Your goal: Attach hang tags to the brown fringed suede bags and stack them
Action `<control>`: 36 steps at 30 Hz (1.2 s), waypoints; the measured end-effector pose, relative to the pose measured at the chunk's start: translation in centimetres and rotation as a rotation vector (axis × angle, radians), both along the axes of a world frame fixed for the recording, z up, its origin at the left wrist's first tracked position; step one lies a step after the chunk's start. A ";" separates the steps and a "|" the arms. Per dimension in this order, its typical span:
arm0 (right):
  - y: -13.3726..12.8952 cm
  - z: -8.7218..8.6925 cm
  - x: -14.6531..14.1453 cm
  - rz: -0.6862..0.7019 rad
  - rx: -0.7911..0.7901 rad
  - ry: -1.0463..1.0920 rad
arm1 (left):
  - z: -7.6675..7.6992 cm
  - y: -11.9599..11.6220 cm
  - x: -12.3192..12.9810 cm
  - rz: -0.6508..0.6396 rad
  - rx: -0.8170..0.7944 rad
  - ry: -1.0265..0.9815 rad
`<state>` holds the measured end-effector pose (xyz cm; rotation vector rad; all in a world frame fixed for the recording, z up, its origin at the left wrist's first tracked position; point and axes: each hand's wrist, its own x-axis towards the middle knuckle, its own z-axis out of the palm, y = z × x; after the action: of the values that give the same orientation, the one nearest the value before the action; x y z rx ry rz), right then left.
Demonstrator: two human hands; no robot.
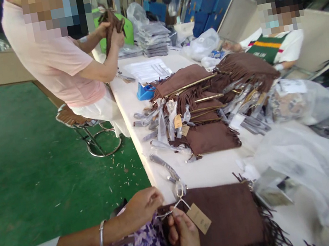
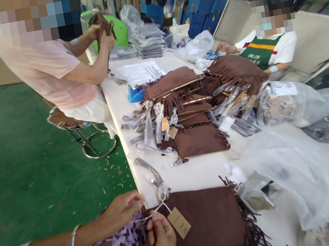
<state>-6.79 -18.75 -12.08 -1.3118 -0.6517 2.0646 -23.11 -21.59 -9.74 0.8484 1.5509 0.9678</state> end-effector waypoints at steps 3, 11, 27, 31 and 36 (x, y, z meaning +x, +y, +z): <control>-0.2 -0.6 0.2 0.008 0.054 -0.025 | 0.0 0.9 0.5 0.008 0.028 0.010; -0.3 -1.2 0.5 -0.028 0.066 -0.065 | -2.2 1.5 2.5 -0.064 -0.084 -0.327; -0.5 -1.9 0.3 0.033 0.149 -0.192 | -2.4 1.2 1.8 -0.093 -0.145 -0.357; -0.4 -1.7 0.2 0.030 0.155 -0.185 | -2.4 1.1 1.6 -0.079 -0.162 -0.390; -0.5 -1.4 0.3 0.040 0.159 -0.223 | -2.2 1.0 1.2 -0.050 -0.190 -0.483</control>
<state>-6.52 -19.24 -13.46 -1.4565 -0.9274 1.8698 -21.92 -20.57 -11.97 0.4714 1.1759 0.8926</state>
